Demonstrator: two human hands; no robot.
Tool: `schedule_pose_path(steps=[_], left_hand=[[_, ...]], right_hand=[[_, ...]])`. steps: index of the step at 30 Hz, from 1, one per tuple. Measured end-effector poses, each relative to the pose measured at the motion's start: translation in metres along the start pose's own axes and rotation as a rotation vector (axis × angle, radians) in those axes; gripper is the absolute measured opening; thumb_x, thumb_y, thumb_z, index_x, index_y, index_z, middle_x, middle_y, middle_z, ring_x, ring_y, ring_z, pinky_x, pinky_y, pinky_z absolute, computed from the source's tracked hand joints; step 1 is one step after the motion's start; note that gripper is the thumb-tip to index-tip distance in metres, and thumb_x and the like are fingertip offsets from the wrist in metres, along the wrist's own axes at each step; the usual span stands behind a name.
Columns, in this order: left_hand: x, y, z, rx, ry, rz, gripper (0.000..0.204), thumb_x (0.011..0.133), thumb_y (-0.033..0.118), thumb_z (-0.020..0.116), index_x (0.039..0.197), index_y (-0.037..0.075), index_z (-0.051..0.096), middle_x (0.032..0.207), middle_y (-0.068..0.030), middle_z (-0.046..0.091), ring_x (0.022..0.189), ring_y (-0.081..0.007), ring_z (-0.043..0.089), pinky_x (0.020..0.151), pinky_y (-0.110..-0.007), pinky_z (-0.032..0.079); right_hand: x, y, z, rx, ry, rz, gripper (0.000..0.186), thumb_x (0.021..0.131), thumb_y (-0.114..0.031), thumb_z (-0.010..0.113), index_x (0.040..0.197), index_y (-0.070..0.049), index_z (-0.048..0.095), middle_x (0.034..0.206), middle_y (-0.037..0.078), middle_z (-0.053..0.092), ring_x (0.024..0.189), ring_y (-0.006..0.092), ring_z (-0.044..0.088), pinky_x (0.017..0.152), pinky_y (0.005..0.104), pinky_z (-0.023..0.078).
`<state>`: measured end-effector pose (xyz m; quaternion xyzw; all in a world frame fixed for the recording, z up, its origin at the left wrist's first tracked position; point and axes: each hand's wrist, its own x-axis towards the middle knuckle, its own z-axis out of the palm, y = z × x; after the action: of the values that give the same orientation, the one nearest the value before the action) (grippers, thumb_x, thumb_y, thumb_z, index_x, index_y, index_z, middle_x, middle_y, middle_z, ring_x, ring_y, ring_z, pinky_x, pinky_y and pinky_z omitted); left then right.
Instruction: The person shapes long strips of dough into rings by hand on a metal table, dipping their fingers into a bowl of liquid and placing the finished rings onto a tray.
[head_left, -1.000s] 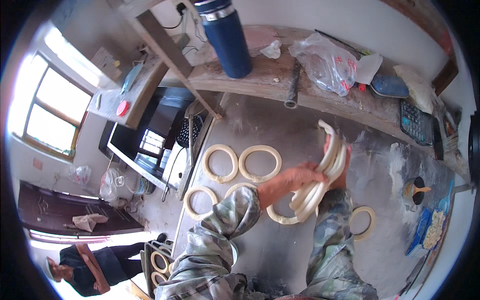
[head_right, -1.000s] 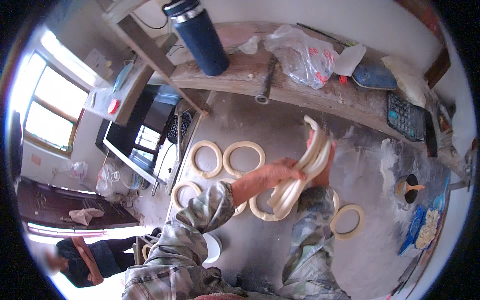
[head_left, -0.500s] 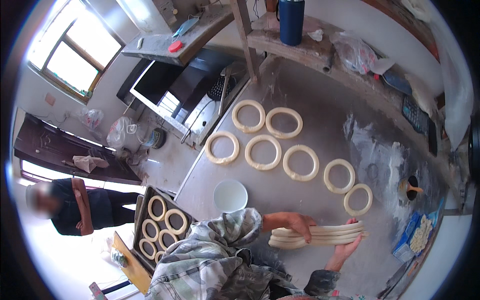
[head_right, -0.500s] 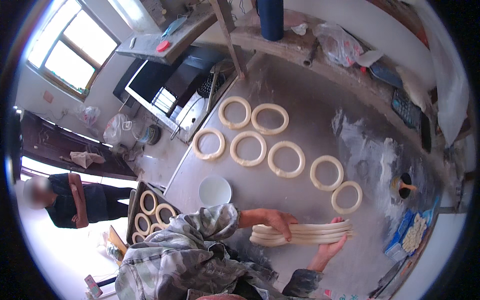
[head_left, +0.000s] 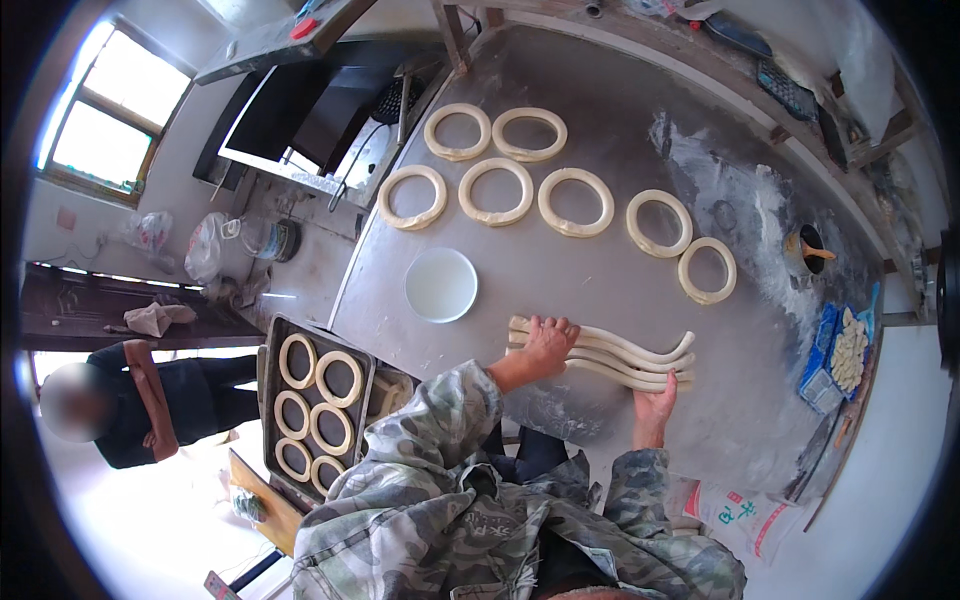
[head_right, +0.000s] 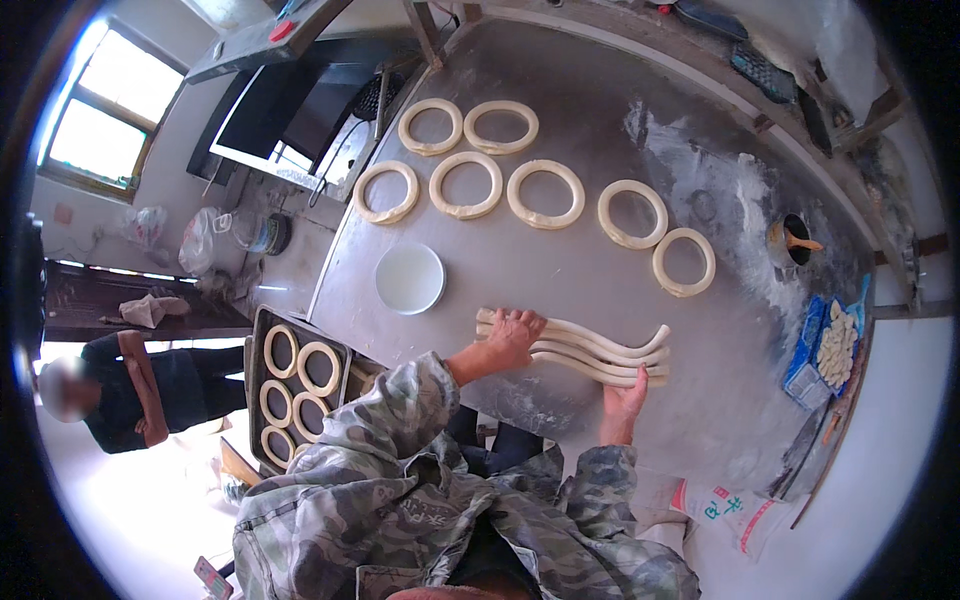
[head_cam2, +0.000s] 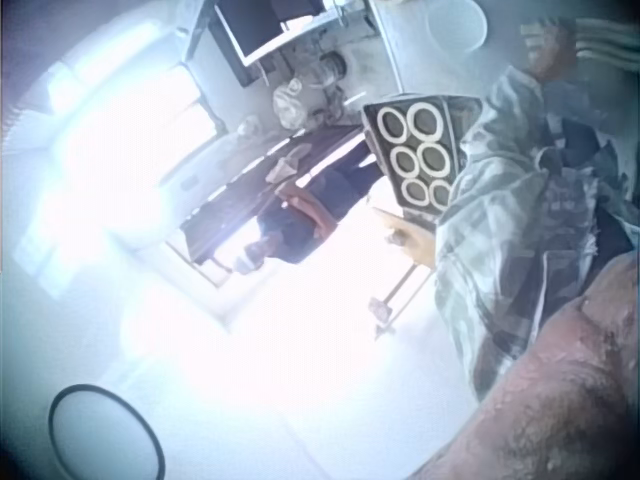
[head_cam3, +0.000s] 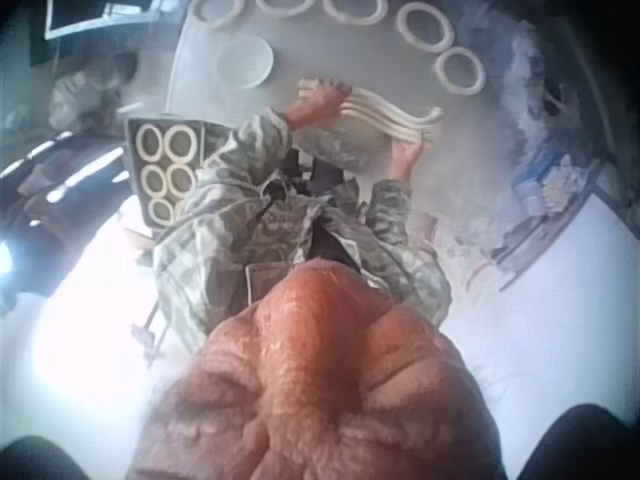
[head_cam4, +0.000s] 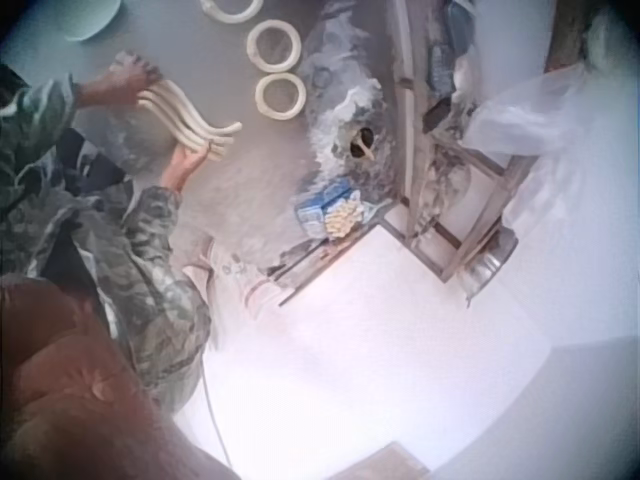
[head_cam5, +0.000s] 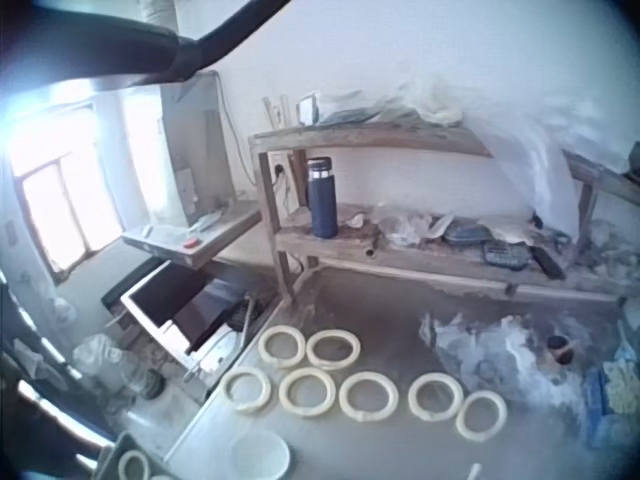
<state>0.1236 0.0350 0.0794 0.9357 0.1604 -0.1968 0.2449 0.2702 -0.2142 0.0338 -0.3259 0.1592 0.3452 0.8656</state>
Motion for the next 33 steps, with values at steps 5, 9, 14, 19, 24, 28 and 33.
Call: schedule_pose_path(steps=[5,9,14,19,24,28,33], left_hand=[[-0.034,-0.017,0.042,0.191,0.44,0.125,0.079,0.078,0.025,0.073,0.147,0.003,0.043,0.142,-0.0195,0.046,0.133,-0.0361,0.043,0.112,-0.062,0.028],[-0.028,-0.033,0.045,0.149,0.519,0.138,0.064,0.078,0.019,0.066,0.138,-0.001,0.054,0.137,-0.0204,0.049,0.132,-0.0367,0.044,0.112,-0.06,0.03],[-0.037,-0.045,0.046,0.205,0.701,0.219,0.05,0.082,0.02,0.064,0.128,0.0,0.061,0.132,-0.0209,0.051,0.127,-0.0373,0.047,0.107,-0.058,0.034],[-0.049,-0.067,0.058,0.172,0.763,0.281,0.049,0.08,0.017,0.067,0.125,0.002,0.063,0.134,-0.0193,0.049,0.13,-0.0372,0.044,0.107,-0.055,0.034],[-0.056,-0.069,0.071,0.199,0.806,0.276,0.044,0.082,0.014,0.064,0.123,-0.001,0.063,0.132,-0.0219,0.048,0.131,-0.0386,0.042,0.107,-0.056,0.034],[-0.06,-0.064,0.093,0.229,0.937,0.285,0.044,0.083,0.014,0.063,0.124,-0.002,0.062,0.133,-0.0234,0.048,0.133,-0.0398,0.041,0.107,-0.057,0.034],[-0.079,-0.046,0.123,0.329,0.971,0.152,0.041,0.083,0.015,0.061,0.121,-0.002,0.063,0.128,-0.0219,0.051,0.128,-0.038,0.045,0.1,-0.051,0.041]], right_hand=[[-0.008,0.003,-0.021,-0.03,0.098,0.025,0.062,0.099,-0.042,0.056,0.146,-0.003,0.044,0.15,0.018,0.047,0.141,0.0349,0.042,0.118,0.0555,0.031],[0.004,0.005,-0.029,-0.042,0.047,-0.003,0.06,0.099,-0.04,0.059,0.144,-0.003,0.048,0.15,0.016,0.048,0.141,0.0352,0.042,0.118,0.055,0.032],[0.014,0.002,-0.042,-0.107,-0.023,-0.043,0.057,0.098,-0.038,0.061,0.143,-0.004,0.05,0.148,0.015,0.05,0.14,0.035,0.044,0.117,0.0545,0.034],[0.023,-0.004,-0.077,-0.178,-0.126,-0.073,0.054,0.098,-0.035,0.061,0.141,-0.004,0.051,0.146,0.016,0.053,0.138,0.0344,0.047,0.115,0.0531,0.037],[0.03,-0.007,-0.089,-0.176,-0.066,-0.131,0.052,0.1,-0.029,0.059,0.143,-0.002,0.048,0.148,0.016,0.05,0.138,0.0333,0.047,0.115,0.0512,0.038],[0.038,-0.015,-0.105,-0.143,-0.118,-0.19,0.049,0.1,-0.026,0.061,0.141,-0.001,0.05,0.146,0.017,0.052,0.136,0.0334,0.049,0.114,0.0508,0.039],[0.048,-0.007,-0.119,-0.045,-0.17,-0.097,0.047,0.098,-0.028,0.062,0.136,0.0,0.054,0.141,0.017,0.057,0.132,0.0339,0.051,0.113,0.0504,0.039]])
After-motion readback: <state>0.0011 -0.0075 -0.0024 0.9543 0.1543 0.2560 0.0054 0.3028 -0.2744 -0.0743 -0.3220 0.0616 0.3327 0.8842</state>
